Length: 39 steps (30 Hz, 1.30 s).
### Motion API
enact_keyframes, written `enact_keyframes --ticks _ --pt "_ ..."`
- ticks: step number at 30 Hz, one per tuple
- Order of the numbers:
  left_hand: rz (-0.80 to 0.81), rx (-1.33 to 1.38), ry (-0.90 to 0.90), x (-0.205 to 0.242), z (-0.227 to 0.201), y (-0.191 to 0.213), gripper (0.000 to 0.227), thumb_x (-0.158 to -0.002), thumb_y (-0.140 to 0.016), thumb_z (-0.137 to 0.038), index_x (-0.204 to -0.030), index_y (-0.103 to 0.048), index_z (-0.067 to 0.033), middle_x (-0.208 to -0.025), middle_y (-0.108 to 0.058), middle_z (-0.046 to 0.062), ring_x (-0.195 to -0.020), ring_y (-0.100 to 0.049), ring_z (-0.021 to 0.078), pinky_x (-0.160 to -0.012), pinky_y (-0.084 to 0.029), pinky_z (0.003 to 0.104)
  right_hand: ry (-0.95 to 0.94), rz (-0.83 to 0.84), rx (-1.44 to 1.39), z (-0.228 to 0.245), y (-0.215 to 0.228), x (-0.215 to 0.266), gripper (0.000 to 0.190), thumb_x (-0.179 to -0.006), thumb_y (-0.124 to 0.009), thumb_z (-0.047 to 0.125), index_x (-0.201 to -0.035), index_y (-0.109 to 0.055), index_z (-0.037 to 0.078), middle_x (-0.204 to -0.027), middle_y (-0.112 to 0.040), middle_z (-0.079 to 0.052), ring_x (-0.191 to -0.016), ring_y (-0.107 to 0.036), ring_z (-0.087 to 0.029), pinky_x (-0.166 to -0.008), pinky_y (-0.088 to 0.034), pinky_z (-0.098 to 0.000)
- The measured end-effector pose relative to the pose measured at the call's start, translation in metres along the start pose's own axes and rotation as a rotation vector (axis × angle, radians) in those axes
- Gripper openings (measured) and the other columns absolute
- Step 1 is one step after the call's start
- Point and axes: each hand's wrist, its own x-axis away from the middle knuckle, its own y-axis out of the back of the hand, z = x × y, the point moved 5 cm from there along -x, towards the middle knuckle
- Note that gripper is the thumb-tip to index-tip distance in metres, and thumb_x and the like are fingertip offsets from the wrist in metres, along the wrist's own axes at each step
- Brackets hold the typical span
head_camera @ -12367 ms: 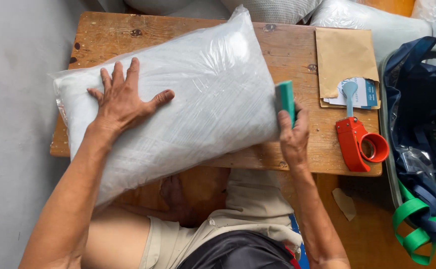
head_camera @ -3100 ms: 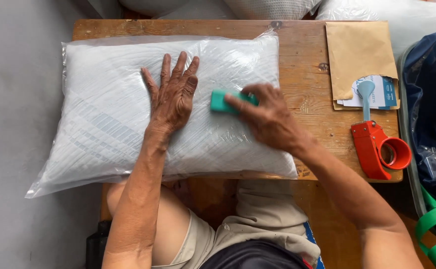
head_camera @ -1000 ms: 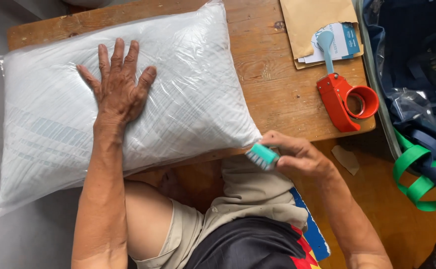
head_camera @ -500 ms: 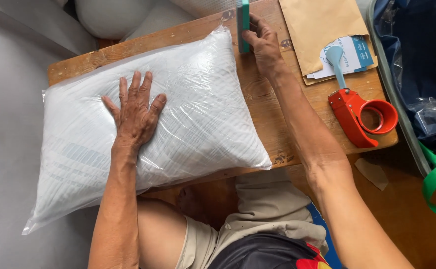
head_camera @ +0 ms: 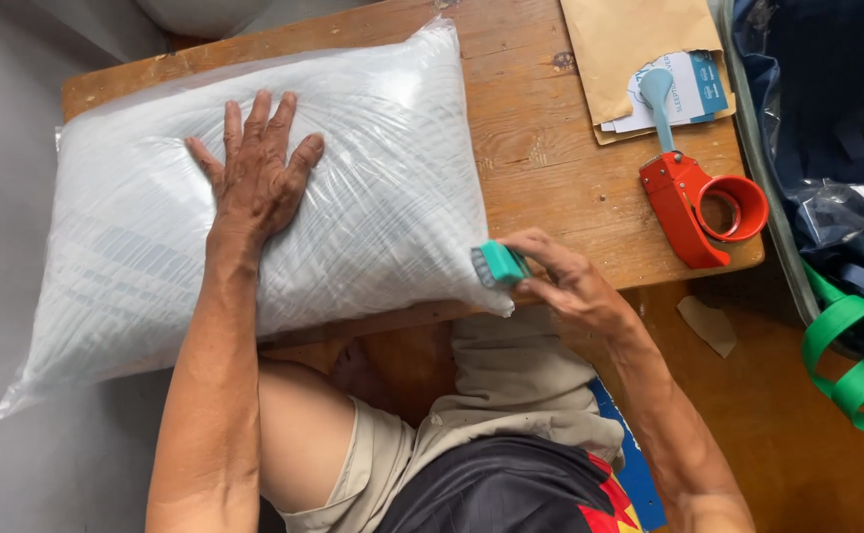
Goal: Cleaning or smoothing the plastic-wrapped surface of a pillow using a small cleaning block.
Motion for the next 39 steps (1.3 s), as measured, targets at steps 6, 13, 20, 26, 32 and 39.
enact_keyframes --ticks 6,13,20,26,32,39 --pt "-0.005 0.029 0.024 -0.008 0.004 -0.004 0.092 -0.089 -0.016 -0.078 -0.158 -0.033 -0.0204 -0.168 -0.025 0.009 -0.154 -0.004 0.0373 -0.108 0.019 0.074 0.302 -0.373 0.341 0.055 -0.01 0.064 0.057 -0.082 -0.074 -0.004 -0.136 -0.055 0.001 -0.136 -0.054 -0.013 -0.123 -0.055 -0.024 -0.111 -0.047 -0.036" --pt "0.04 0.035 0.062 -0.014 0.006 -0.006 0.094 -0.085 -0.015 -0.078 -0.159 -0.029 -0.022 -0.169 -0.02 0.006 -0.154 0.001 0.0357 -0.108 0.02 0.075 0.489 -0.874 0.796 0.016 -0.104 0.015 0.053 -0.101 -0.062 0.03 -0.147 -0.044 0.011 -0.122 -0.039 -0.011 -0.11 -0.045 -0.025 -0.088 -0.045 -0.0425" --pt "0.042 0.04 0.079 -0.018 0.01 -0.007 0.093 -0.085 -0.017 -0.078 -0.159 -0.031 -0.0228 -0.169 -0.021 0.005 -0.154 -0.001 0.036 -0.109 0.019 0.076 0.591 -0.367 0.859 0.015 -0.2 0.007 0.056 -0.084 -0.081 0.008 -0.135 -0.058 0.004 -0.121 -0.059 -0.011 -0.095 -0.056 -0.021 -0.094 -0.035 -0.0385" --pt "0.005 0.069 0.049 -0.019 0.016 -0.017 0.099 -0.081 -0.011 -0.081 -0.159 -0.03 -0.0228 -0.169 -0.02 0.006 -0.153 0.001 0.0374 -0.107 0.021 0.077 0.51 -0.748 0.867 0.035 -0.143 0.002 0.056 -0.095 -0.075 0.011 -0.138 -0.041 -0.001 -0.121 -0.043 -0.016 -0.111 -0.045 -0.029 -0.096 -0.04 -0.0414" --pt "0.018 0.034 0.076 -0.019 0.022 -0.023 0.095 -0.083 -0.01 -0.08 -0.16 -0.027 -0.0252 -0.17 -0.017 0.004 -0.154 0.004 0.0357 -0.106 0.022 0.076 0.535 -0.578 0.908 0.028 -0.21 -0.041 0.067 -0.087 -0.083 0.01 -0.139 -0.042 -0.003 -0.12 -0.05 -0.018 -0.102 -0.056 -0.03 -0.088 -0.052 -0.0392" --pt "-0.019 0.072 0.008 -0.016 0.017 -0.01 0.094 -0.087 -0.014 -0.079 -0.159 -0.031 -0.021 -0.169 -0.021 0.008 -0.153 0.0 0.0385 -0.106 0.02 0.076 0.45 -0.622 1.059 0.062 -0.155 -0.02 0.071 -0.079 -0.084 0.005 -0.137 -0.043 0.001 -0.121 -0.047 -0.015 -0.104 -0.059 -0.03 -0.083 -0.058 -0.0375"
